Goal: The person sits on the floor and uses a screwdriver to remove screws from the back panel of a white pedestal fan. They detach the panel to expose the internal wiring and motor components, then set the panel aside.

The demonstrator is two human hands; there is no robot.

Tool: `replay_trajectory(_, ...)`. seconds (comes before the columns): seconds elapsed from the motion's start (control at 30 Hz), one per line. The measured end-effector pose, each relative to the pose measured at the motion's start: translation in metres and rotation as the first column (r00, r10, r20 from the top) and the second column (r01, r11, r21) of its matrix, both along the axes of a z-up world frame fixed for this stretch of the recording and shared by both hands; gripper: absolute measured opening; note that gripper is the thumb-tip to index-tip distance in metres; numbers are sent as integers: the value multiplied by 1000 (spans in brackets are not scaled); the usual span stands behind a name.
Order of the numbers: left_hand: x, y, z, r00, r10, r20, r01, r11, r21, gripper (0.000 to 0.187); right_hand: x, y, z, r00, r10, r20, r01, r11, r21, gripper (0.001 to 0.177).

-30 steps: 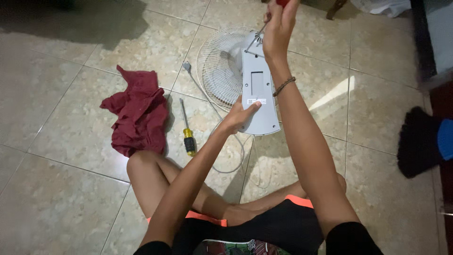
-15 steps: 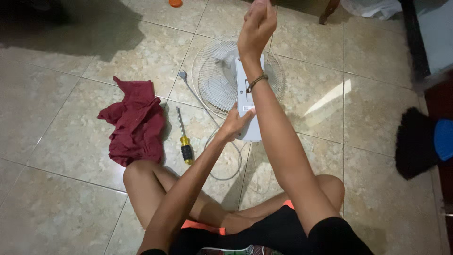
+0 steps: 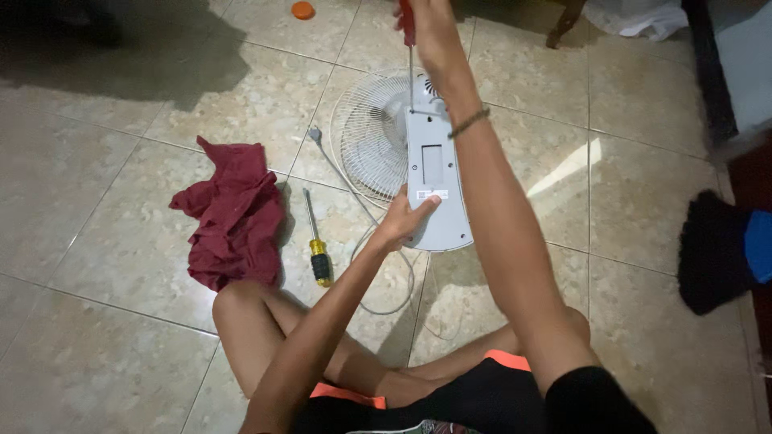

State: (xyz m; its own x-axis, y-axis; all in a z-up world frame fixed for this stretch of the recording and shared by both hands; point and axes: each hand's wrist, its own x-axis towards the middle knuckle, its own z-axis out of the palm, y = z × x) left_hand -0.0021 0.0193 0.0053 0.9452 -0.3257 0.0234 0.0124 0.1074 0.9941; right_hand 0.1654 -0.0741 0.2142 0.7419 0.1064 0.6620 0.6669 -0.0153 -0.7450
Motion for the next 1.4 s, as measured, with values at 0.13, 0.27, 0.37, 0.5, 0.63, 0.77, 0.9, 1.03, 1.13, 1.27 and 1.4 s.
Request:
replay_trajectory(0.13, 3, -10, -4, 1000, -1, 4, 1, 998, -57, 56, -8, 18, -17, 870, -439, 225, 391, 891, 231, 47)
replay_trajectory(0.27, 10, -4, -1, 997, 3, -71, -7, 998, -62, 60, 6, 16, -25, 967, -152, 203, 89, 953, 291, 56)
replay_trajectory(0.37, 10, 1, 2, 981, -54, -188, 58, 998, 17, 62, 14, -17, -18, 910, 412, -50, -407, 910, 80, 54)
replay_trajectory(0.5, 2, 7, -2, 999, -44, -15, 43, 997, -69, 59, 23, -26, -5, 943, 321, -82, -320, 947, 24, 50)
replay_trajectory(0.63, 6, 0, -5, 999, -20, -39, 18, 998, -54, 60, 10, 2, -22, 720, -305, 623, 462, 881, -102, 52)
replay_trajectory(0.77, 7, 0, -4, 992, 5, -125, 2, 999, 51, 61, 6, 18, -33, 842, -470, 266, 417, 878, 235, 49)
replay_trajectory(0.9, 3, 3, 1, 997, -27, -66, 25, 999, -28, 60, 25, -10, -20, 883, 454, -119, -446, 891, 82, 57)
replay_trajectory(1.03, 0, 4, 11, 994, -47, -100, 46, 999, -10, 61, 50, -15, -11, 871, 480, -106, -487, 871, -63, 59)
replay_trajectory(1.13, 2, 4, 11, 986, -32, -161, 47, 995, 89, 63, 46, 4, -25, 970, -236, 64, 245, 934, -260, 50)
replay_trajectory(1.27, 3, 4, 4, 997, -22, -77, 24, 1000, 20, 64, 16, 25, -41, 690, -551, 470, 587, 806, 83, 53)
replay_trajectory(1.4, 6, 0, -2, 995, -18, -94, 15, 999, -28, 66, -2, 25, -35, 866, -480, 138, 424, 852, 307, 51)
